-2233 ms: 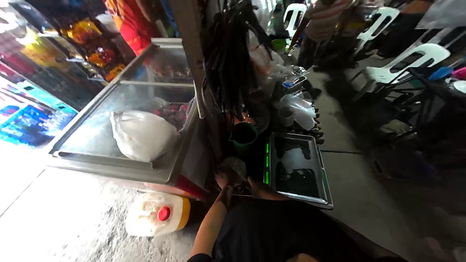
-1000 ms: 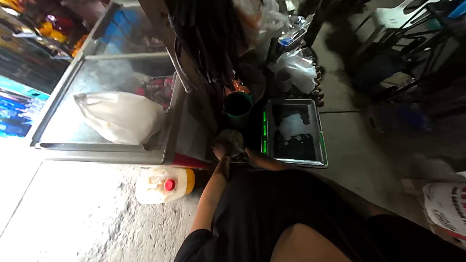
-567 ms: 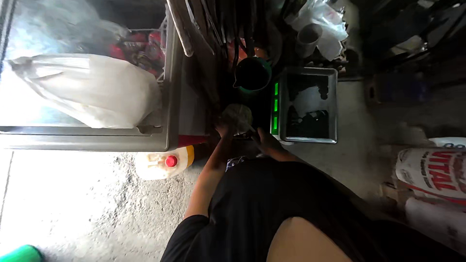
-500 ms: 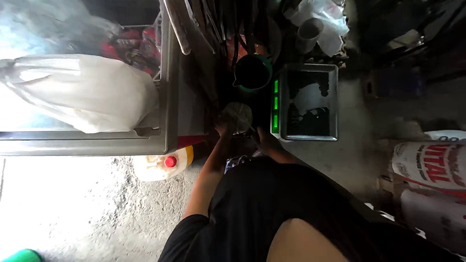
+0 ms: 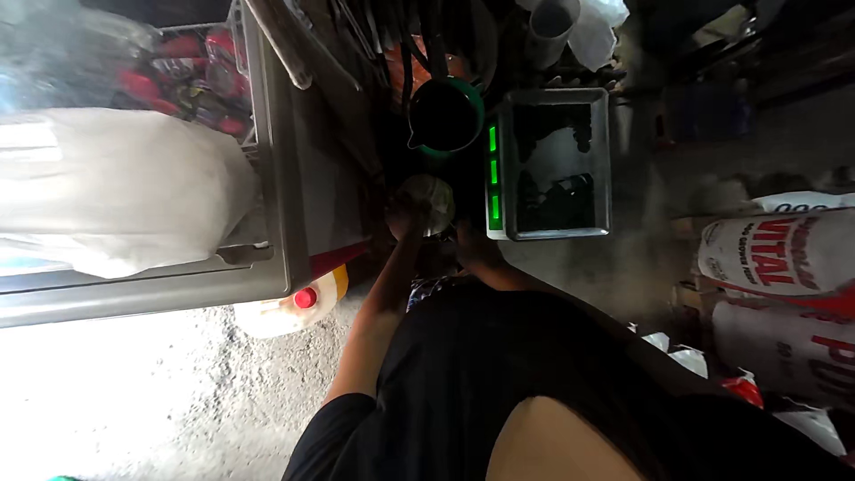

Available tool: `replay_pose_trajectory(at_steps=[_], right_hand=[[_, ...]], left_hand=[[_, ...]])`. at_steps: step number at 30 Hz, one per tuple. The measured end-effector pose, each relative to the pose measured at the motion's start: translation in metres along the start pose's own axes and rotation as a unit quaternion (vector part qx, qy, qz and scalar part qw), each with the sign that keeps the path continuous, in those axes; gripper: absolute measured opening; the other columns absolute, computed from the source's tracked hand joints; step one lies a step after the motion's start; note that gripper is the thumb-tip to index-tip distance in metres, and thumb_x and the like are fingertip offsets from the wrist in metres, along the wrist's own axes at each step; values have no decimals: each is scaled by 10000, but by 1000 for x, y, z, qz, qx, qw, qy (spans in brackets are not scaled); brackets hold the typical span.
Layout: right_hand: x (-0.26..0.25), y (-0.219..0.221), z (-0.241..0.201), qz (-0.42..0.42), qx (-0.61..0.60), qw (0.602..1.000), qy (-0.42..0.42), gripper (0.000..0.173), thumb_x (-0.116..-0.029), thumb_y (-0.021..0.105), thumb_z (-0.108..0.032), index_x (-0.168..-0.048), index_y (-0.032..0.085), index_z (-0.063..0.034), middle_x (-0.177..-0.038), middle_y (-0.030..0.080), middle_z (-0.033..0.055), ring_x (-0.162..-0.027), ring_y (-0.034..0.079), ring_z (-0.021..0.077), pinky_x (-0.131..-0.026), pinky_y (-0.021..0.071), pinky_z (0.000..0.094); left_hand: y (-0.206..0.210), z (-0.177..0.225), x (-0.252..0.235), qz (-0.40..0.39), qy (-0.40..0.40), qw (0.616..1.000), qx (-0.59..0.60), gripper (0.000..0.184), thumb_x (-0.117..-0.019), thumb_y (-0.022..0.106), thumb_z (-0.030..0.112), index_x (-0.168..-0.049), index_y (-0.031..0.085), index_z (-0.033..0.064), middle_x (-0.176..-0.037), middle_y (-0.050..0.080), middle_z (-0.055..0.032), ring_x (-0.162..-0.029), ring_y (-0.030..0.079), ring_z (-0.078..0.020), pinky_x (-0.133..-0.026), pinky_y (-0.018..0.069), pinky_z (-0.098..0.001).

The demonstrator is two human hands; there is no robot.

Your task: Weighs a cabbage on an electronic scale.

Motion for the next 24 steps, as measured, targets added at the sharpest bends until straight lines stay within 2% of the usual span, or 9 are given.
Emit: replay_pose_trajectory(at_steps=[2, 4, 7, 10, 13, 16, 19, 22, 24], right_hand=[[-1, 2, 2, -6, -25, 1000, -1, 429, -1107, 439, -337, -1444, 430, -73, -1192, 672, 214, -1035, 707, 407, -846, 580, 591], [-1, 2, 1, -12, -35, 999, -6, 399, -1100, 468, -299, -1431, 439, -78, -1193, 673, 215, -1023, 710, 412, -838, 582, 595], [1, -8, -4, -25, -3, 1000, -7, 401, -1110, 438, -297, -1449, 419, -83, -1265, 651, 209, -1029, 715, 402, -839, 589, 579], [6, -11, -4, -32, 3, 999, -11, 399, -1108, 426, -257, -1470, 405, -91, -1275, 649, 206, -1038, 713, 402, -840, 586, 579], [8, -8, 2, -22, -34, 999, -22, 372, -1098, 471, -279, -1413, 441, -83, -1139, 677, 231, -938, 718, 431, -774, 587, 602], [4, -7, 0, -12, -3, 1000, -15, 382, -1110, 435, -320, -1409, 437, -82, -1194, 662, 222, -917, 729, 409, -753, 598, 579], [2, -11, -5, -35, 29, 999, -4, 393, -1111, 427, -276, -1446, 411, -70, -1310, 622, 219, -965, 731, 397, -791, 601, 570], [4, -11, -4, -31, 21, 999, -11, 377, -1111, 423, -279, -1435, 409, -85, -1214, 658, 213, -952, 728, 405, -776, 598, 579], [4, -12, -4, -29, 18, 999, -18, 368, -1113, 421, -274, -1431, 409, -88, -1213, 656, 214, -948, 728, 410, -773, 598, 578]], left_hand=[[-2, -2, 3, -13, -1, 999, 39, 523, -1086, 441, 328, -1550, 402, 90, -1517, 476, -237, -1375, 495, -403, -1107, 429, -572], [-2, -11, 1, -12, -4, 995, 103, 494, -1091, 444, 267, -1532, 416, 45, -1510, 483, -240, -1389, 486, -385, -1145, 401, -541], [-4, -20, -6, -11, -13, 987, 160, 451, -1089, 449, 233, -1504, 456, 57, -1464, 541, -215, -1343, 536, -357, -1121, 432, -532], [-7, -18, -5, -20, -37, 987, 155, 475, -1117, 367, 312, -1468, 477, 12, -1429, 557, -245, -1324, 548, -378, -1104, 438, -550], [-10, -12, 1, -22, -9, 992, 126, 488, -1121, 357, 299, -1478, 455, -17, -1465, 507, -281, -1362, 500, -412, -1130, 404, -559], [-12, -7, 2, -29, -18, 995, 91, 491, -1117, 353, 329, -1473, 477, 16, -1457, 523, -267, -1345, 519, -416, -1102, 428, -583], [-12, -4, 2, -28, -39, 996, 71, 480, -1111, 367, 336, -1444, 515, 24, -1424, 556, -255, -1317, 545, -411, -1074, 448, -591], [-10, -7, -1, -37, -64, 992, 98, 507, -1114, 345, 361, -1452, 502, 18, -1420, 562, -253, -1310, 554, -405, -1073, 449, -590], [-9, -9, -4, -35, -83, 989, 114, 535, -1119, 307, 394, -1440, 515, 21, -1396, 580, -253, -1286, 573, -405, -1052, 464, -598]])
Point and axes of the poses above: each hand's wrist, its own x-axis away from the middle knuckle, its own y-axis out of the palm, z = x × y, the point moved 5 cm from there along -x, towards the middle knuckle
